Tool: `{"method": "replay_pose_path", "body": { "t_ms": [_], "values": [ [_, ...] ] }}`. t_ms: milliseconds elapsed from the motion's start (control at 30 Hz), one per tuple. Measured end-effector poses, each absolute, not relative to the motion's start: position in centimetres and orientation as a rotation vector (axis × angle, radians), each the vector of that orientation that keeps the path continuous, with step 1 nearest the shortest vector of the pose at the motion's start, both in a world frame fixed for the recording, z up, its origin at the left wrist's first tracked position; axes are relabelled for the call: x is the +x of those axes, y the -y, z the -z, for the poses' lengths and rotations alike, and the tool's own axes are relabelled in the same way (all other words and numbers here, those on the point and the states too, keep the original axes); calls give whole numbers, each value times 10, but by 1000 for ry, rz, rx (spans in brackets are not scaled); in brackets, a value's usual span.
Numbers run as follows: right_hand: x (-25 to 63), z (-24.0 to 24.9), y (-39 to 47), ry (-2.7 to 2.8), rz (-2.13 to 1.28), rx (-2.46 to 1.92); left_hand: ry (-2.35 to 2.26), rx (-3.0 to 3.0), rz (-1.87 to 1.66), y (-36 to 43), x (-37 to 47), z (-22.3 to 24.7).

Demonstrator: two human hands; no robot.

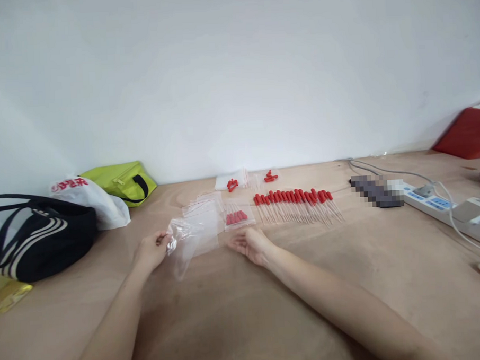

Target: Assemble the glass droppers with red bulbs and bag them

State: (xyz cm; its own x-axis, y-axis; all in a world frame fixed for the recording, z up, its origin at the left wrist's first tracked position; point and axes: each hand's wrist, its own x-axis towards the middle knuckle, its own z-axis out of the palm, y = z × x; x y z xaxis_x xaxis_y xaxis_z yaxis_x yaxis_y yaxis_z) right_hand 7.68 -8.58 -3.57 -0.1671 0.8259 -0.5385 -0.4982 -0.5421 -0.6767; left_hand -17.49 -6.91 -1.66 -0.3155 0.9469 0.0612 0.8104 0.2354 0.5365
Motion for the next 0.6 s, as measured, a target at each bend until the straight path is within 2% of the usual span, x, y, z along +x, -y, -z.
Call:
{"method": "replay_pose_path", "body": {
  "t_ms": [100, 233, 367, 500, 600],
  "values": [
    [101, 42, 108, 719, -1998, -1118, -2000, 1801, -787, 78, -159, 1],
    [141, 46, 118, 897, -1935, -926, -1878, 2460, -930, 107, -104, -10],
    [178, 46, 116, 917, -1959, -904, -1192, 2964, -575, 137, -42, 11],
    [198, 55, 114, 1012, -1789, -1103, -930, 2814, -375, 152, -13, 24],
    [200, 64, 114, 1100, -1694, -1149, -991, 2665, -381, 150, -18, 20]
  ]
}}
